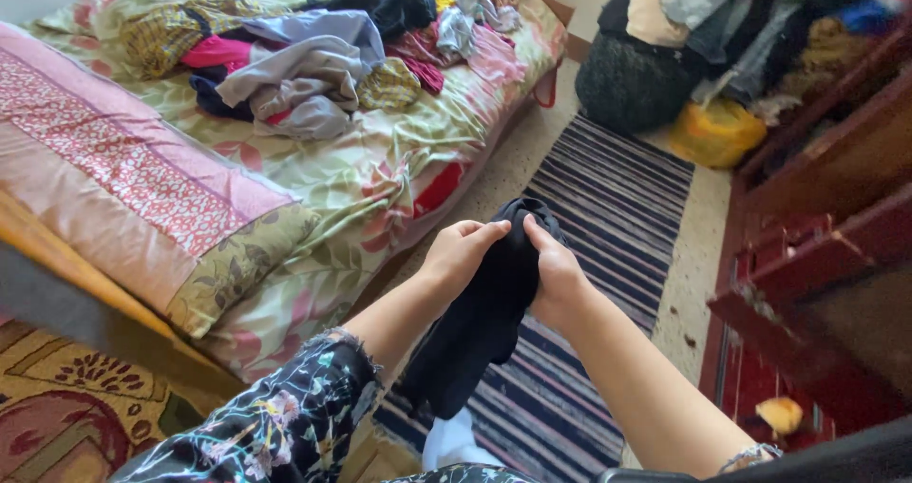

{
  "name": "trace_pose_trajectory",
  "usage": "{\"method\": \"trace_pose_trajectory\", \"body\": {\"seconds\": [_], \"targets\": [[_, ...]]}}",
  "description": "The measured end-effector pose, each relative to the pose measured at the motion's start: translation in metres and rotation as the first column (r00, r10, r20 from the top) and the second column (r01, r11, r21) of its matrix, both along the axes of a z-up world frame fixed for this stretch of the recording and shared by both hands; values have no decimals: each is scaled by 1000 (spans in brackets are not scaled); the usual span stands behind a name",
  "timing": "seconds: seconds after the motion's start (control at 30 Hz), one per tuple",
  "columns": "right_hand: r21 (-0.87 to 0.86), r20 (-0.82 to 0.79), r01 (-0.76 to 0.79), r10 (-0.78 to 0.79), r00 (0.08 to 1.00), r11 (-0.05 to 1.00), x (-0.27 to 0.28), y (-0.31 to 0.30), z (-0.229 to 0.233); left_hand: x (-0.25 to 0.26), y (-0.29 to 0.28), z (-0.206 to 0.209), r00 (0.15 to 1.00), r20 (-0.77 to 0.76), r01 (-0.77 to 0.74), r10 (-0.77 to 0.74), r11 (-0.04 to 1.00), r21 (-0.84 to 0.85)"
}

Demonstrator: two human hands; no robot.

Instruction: The recorder folds pieces of clothing on a bed and then places them in a stack.

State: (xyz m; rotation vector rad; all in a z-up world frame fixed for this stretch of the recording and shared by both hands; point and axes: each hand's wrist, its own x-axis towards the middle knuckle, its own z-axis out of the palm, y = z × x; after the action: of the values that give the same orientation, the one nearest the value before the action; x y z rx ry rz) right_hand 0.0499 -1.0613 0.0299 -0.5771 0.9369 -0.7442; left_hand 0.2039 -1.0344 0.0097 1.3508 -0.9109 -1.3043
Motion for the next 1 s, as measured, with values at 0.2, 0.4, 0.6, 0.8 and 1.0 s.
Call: {"method": "trace_pose_trajectory", "body": {"seconds": [0.2,0.4,0.6,0.8,1.0], "targets": [[45,21,-107,106,994,993,-1,-92,16,0,-82,22,994,50,-95,93,995,28],[2,-1,-128,128,992,992,-9,-167,19,-9,-158,6,993,-12,-120,120,993,21],[-79,-60,-82,77,995,993,-25,-220,16,-20,-203,-12,994,-84,-62,64,998,26],[-140,-60,-7,-1,998,990,-30,-253,26,-19,-236,-4,997,25,-68,66,993,97],[-125,-35,-35,31,999,991,-30,-292,18,-18,-293,-49,998,26,45,-48,993,108]]}}
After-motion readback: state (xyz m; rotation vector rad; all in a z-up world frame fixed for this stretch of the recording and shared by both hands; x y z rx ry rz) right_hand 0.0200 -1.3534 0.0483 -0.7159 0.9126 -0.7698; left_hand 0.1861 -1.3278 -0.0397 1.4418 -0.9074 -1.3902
